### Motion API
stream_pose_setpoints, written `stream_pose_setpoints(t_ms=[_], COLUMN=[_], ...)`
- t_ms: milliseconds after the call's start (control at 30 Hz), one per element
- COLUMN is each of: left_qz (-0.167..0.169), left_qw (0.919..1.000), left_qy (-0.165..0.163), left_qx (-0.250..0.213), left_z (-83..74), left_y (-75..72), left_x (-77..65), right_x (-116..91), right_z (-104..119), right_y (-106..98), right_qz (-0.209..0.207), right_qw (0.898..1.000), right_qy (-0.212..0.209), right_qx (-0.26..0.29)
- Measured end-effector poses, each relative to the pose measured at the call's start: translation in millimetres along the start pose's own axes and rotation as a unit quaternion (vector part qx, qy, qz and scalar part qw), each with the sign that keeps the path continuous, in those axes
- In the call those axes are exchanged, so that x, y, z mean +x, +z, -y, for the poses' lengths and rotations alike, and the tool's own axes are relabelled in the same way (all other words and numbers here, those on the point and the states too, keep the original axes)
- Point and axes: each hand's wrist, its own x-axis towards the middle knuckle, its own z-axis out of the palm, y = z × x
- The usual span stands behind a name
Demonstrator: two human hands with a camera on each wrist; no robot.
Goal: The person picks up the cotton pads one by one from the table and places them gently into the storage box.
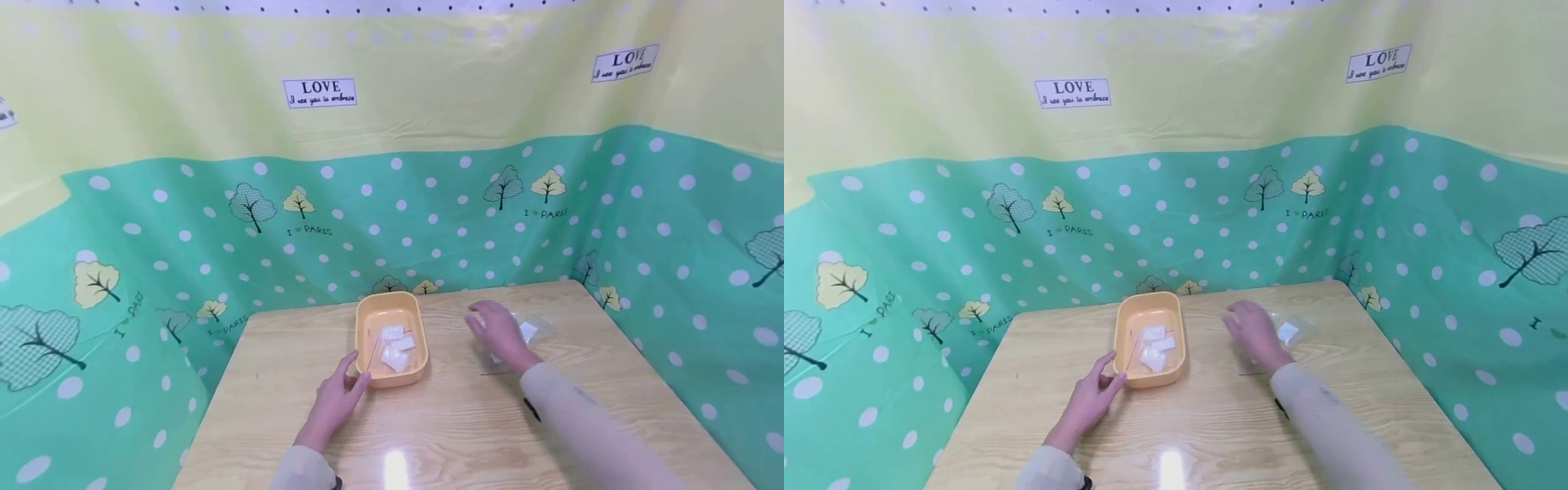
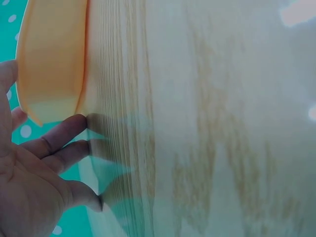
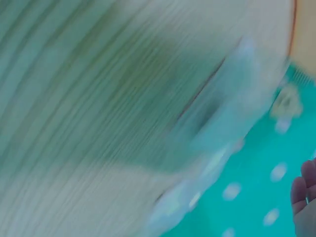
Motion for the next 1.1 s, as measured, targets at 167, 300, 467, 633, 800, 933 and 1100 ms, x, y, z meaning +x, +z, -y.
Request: stream_pose_setpoints(t_ms=[167, 300, 467, 633, 800, 933, 1100], left_qz=[-0.004, -0.005, -0.007, -0.007, -0.003, -0.005, -0.004], left_qw=[1.0, 0.9999, 0.9998, 0.9999, 1.0, 1.0, 1.0], left_qy=[0.008, 0.01, 0.01, 0.005, 0.004, 0.0, -0.006], left_qx=[0.003, 0.007, 0.013, 0.01, 0.008, 0.006, 0.005], left_z=[1.3, 0.5, -0.7, -0.7, -0.2, -0.2, 0.3], left_y=[-0.9, -2.0, -2.7, -1.0, 0.5, -0.1, 1.3], left_x=[1.9, 2.5, 2.0, -0.1, -0.8, 0.8, 1.6], right_x=[-8, -19, -27, -29, -42, -48, -51], right_z=[-56, -85, -96, -103, -103, -95, -85], right_y=[-32, -50, -60, -51, -26, -9, -4], right_qz=[0.012, 0.047, 0.098, 0.146, 0.14, 0.105, 0.112], right_qw=[0.998, 0.993, 0.986, 0.978, 0.978, 0.973, 0.961], right_qy=[0.065, 0.103, 0.13, 0.14, 0.107, 0.071, 0.076], right_qx=[-0.008, -0.015, -0.027, -0.048, -0.114, -0.194, -0.24])
